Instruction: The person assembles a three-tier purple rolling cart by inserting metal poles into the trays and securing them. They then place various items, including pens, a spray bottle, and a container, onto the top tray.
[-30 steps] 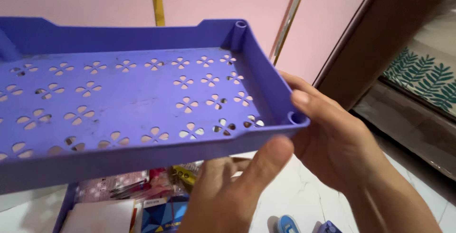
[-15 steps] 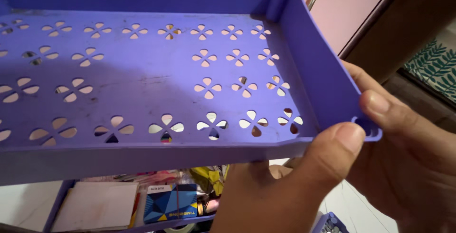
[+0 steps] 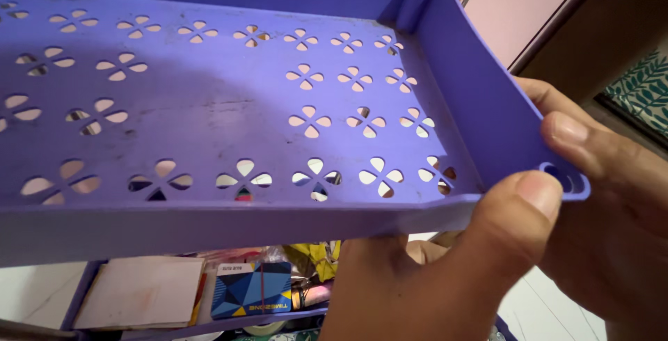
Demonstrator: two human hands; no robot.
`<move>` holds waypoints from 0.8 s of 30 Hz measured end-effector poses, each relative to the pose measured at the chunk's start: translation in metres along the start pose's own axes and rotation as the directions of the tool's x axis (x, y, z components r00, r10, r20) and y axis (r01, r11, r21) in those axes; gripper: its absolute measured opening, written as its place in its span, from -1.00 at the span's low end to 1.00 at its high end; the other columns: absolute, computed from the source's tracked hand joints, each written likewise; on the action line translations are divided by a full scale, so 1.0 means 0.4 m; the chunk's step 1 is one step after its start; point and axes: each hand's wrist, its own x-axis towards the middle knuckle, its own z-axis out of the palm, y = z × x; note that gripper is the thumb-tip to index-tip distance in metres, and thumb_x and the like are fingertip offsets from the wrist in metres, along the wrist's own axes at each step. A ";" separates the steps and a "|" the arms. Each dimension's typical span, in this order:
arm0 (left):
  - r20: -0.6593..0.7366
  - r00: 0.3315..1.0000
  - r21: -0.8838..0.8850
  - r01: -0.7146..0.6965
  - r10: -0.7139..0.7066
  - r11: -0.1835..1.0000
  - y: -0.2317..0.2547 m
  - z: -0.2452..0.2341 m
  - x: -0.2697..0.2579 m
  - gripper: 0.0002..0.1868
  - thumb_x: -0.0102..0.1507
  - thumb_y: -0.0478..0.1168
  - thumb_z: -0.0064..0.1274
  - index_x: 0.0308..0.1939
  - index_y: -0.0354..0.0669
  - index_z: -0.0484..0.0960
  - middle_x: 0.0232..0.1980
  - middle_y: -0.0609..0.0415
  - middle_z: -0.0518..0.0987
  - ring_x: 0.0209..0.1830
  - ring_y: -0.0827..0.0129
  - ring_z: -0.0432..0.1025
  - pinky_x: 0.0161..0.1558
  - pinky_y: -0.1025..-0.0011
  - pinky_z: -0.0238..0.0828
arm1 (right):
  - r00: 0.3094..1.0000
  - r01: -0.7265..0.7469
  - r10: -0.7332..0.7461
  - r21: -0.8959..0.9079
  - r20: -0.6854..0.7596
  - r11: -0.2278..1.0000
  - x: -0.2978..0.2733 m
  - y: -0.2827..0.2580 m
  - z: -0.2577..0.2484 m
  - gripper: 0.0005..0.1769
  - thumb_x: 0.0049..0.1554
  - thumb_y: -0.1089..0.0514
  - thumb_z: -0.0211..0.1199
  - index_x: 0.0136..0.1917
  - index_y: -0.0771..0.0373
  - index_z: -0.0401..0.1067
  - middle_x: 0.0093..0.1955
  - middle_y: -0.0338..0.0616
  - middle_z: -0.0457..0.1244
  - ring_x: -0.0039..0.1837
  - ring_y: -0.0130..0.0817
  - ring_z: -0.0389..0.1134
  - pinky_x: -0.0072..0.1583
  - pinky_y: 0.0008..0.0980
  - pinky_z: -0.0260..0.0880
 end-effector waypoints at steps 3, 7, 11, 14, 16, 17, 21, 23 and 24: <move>0.007 1.000 0.036 0.013 -0.014 0.999 -0.002 -0.006 -0.001 -0.45 0.16 -0.25 0.19 0.23 -0.35 0.55 0.08 -0.05 0.65 0.11 0.35 0.57 0.22 0.29 0.49 | 0.998 -0.070 0.069 0.072 0.011 0.995 0.001 -0.007 0.000 -0.30 0.27 -0.06 0.10 0.52 0.43 0.17 0.28 0.40 0.29 0.29 0.19 0.38 0.25 0.27 0.40; 0.023 1.000 0.086 -0.014 0.012 0.996 -0.004 -0.003 0.006 -0.50 0.17 -0.25 0.15 0.18 -0.40 0.60 0.04 -0.02 0.65 0.07 0.40 0.54 0.21 0.34 0.49 | 0.997 -0.075 0.077 0.091 -0.018 0.993 0.007 -0.005 0.001 -0.33 0.28 -0.05 0.09 0.51 0.41 0.17 0.29 0.35 0.28 0.31 0.14 0.36 0.26 0.19 0.36; 0.002 1.000 0.138 0.001 -0.001 0.990 0.000 0.006 0.018 -0.51 0.19 -0.22 0.18 0.17 -0.40 0.64 0.03 -0.04 0.67 0.05 0.39 0.55 0.16 0.37 0.48 | 0.997 -0.073 0.070 0.117 0.033 0.990 -0.003 -0.002 -0.009 -0.38 0.29 -0.01 0.06 0.47 0.43 0.18 0.30 0.26 0.27 0.34 0.04 0.32 0.31 0.10 0.28; -0.101 0.985 0.215 0.160 -0.141 0.963 0.013 0.005 0.017 -0.47 0.17 -0.13 0.27 0.21 -0.22 0.66 0.06 0.01 0.71 0.01 0.40 0.53 -0.07 0.33 0.48 | 0.996 -0.089 0.090 0.122 -0.006 0.989 -0.007 -0.008 -0.007 -0.37 0.33 0.00 0.03 0.50 0.48 0.24 0.26 0.35 0.29 0.27 0.11 0.32 0.22 0.14 0.26; -0.100 0.977 0.196 0.203 -0.186 0.959 0.020 -0.010 0.002 -0.43 0.16 -0.12 0.30 0.25 -0.14 0.63 0.12 0.00 0.69 0.04 0.38 0.51 -0.09 0.30 0.48 | 0.997 -0.056 0.058 0.035 -0.046 0.998 -0.003 -0.013 0.002 -0.36 0.32 0.00 0.00 0.51 0.49 0.25 0.26 0.31 0.29 0.27 0.08 0.32 0.22 0.12 0.26; -0.048 0.985 0.144 0.174 -0.168 0.974 0.025 -0.025 -0.013 -0.42 0.17 -0.15 0.30 0.28 -0.15 0.59 0.15 -0.04 0.65 0.10 0.35 0.51 0.01 0.30 0.47 | 0.998 -0.020 0.017 -0.043 -0.060 0.999 -0.001 -0.015 0.008 -0.36 0.30 -0.01 -0.01 0.49 0.47 0.25 0.28 0.24 0.30 0.31 0.00 0.31 0.27 0.09 0.26; 0.184 0.976 0.633 -0.027 -0.117 0.774 0.104 -0.164 -0.057 -0.44 0.23 -0.11 0.24 0.29 -0.08 0.49 0.22 -0.08 0.60 0.21 0.32 0.49 0.15 0.30 0.45 | 0.989 0.093 -0.125 -0.313 -0.083 0.945 0.005 -0.038 0.048 -0.36 0.23 0.06 -0.02 0.47 0.48 0.30 0.27 0.26 0.35 0.32 -0.06 0.38 0.31 -0.02 0.35; 0.693 0.720 0.700 -0.663 0.029 -0.264 0.204 -0.261 -0.091 -0.53 0.27 -0.12 0.13 0.28 0.00 0.60 0.20 -0.13 0.53 0.25 0.21 0.41 0.16 0.35 0.41 | 0.932 0.131 -0.303 -0.596 -0.198 0.792 0.005 -0.053 0.090 -0.43 0.20 0.20 0.04 0.45 0.42 0.30 0.22 0.21 0.35 0.24 -0.05 0.44 0.24 -0.07 0.40; 0.337 0.941 0.935 -0.331 -0.025 0.127 0.249 -0.306 -0.103 -0.59 0.29 -0.07 0.16 0.20 -0.05 0.66 0.08 -0.05 0.57 0.13 0.33 0.47 0.13 0.36 0.44 | 0.887 0.123 -0.400 -0.717 -0.231 0.686 0.003 -0.060 0.117 -0.45 0.18 0.26 0.08 0.44 0.38 0.30 0.20 0.18 0.35 0.20 -0.04 0.48 0.21 -0.10 0.43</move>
